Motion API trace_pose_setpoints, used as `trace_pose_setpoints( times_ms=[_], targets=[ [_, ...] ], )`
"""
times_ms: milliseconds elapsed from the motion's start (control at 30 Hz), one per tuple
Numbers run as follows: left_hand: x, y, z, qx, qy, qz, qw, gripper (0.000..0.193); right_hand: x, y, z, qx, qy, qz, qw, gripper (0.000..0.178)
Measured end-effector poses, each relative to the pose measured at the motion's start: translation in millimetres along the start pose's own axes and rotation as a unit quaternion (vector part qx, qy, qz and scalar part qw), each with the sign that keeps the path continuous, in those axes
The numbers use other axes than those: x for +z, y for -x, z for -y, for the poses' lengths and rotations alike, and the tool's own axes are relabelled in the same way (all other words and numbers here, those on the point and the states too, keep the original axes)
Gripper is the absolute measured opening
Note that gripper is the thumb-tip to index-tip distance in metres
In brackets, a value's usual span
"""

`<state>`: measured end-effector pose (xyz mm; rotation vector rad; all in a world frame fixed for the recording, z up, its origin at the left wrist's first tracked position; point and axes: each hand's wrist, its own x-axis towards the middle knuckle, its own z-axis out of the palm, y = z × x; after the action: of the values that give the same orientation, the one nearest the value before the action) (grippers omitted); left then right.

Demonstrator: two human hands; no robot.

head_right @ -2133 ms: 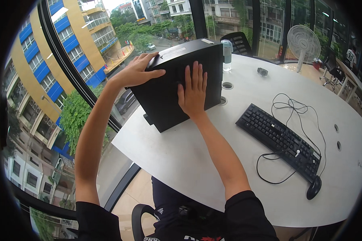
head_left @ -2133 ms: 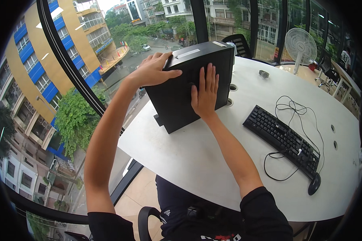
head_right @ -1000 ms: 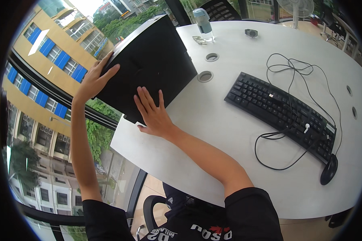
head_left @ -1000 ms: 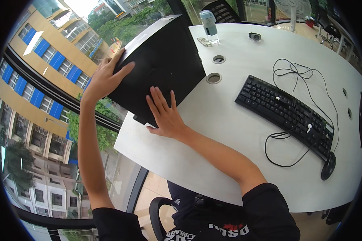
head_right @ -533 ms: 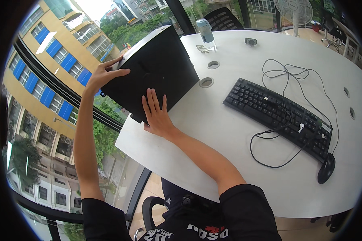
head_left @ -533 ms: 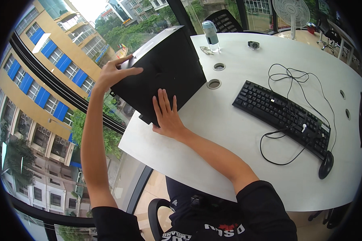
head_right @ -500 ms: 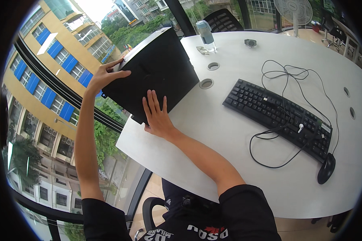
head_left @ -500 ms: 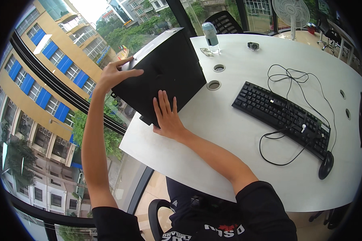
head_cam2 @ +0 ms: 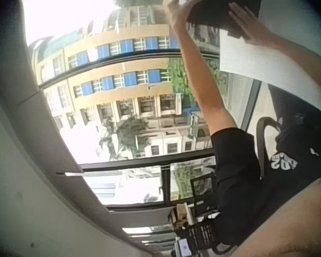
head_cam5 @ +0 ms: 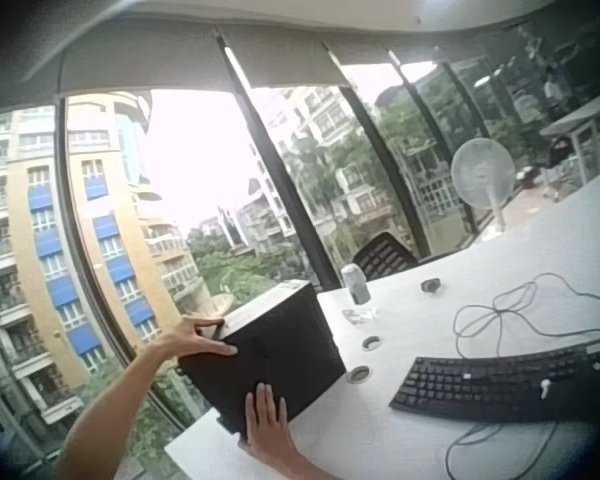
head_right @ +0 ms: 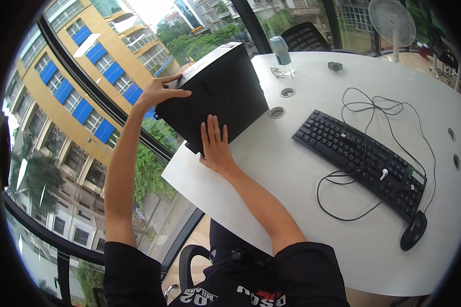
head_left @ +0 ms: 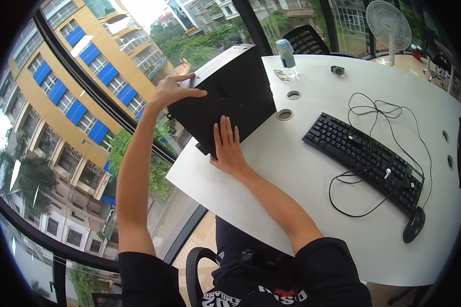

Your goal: The recorder is reassembling a computer, inserting a drive and closing the case.

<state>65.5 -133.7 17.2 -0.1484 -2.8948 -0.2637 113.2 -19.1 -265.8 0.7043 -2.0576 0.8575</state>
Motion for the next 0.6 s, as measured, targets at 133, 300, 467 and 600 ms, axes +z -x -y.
trace_pose_setpoints(
  times_ms=[133,300,467,600],
  targets=[
    [2.6,-5.3,3.7,0.001,-0.004,0.009,1.000,0.106,-1.3,0.6,-0.4,0.010,-0.003,0.011,1.000,0.118],
    [1.2,-4.8,6.8,-0.012,0.057,0.045,0.997,0.105,3.1,2.6,2.6,0.000,0.009,0.023,1.000,0.116],
    [-4.4,-13.6,41.1,-0.021,0.141,0.083,0.986,0.091,1.7,0.6,3.4,-0.005,-0.056,-0.016,0.998,0.104],
    [31.5,1.0,91.3,-0.039,0.464,-0.002,0.885,0.084,-18.0,-1.8,-37.7,0.107,-0.135,-0.121,0.978,0.087]
  ],
)
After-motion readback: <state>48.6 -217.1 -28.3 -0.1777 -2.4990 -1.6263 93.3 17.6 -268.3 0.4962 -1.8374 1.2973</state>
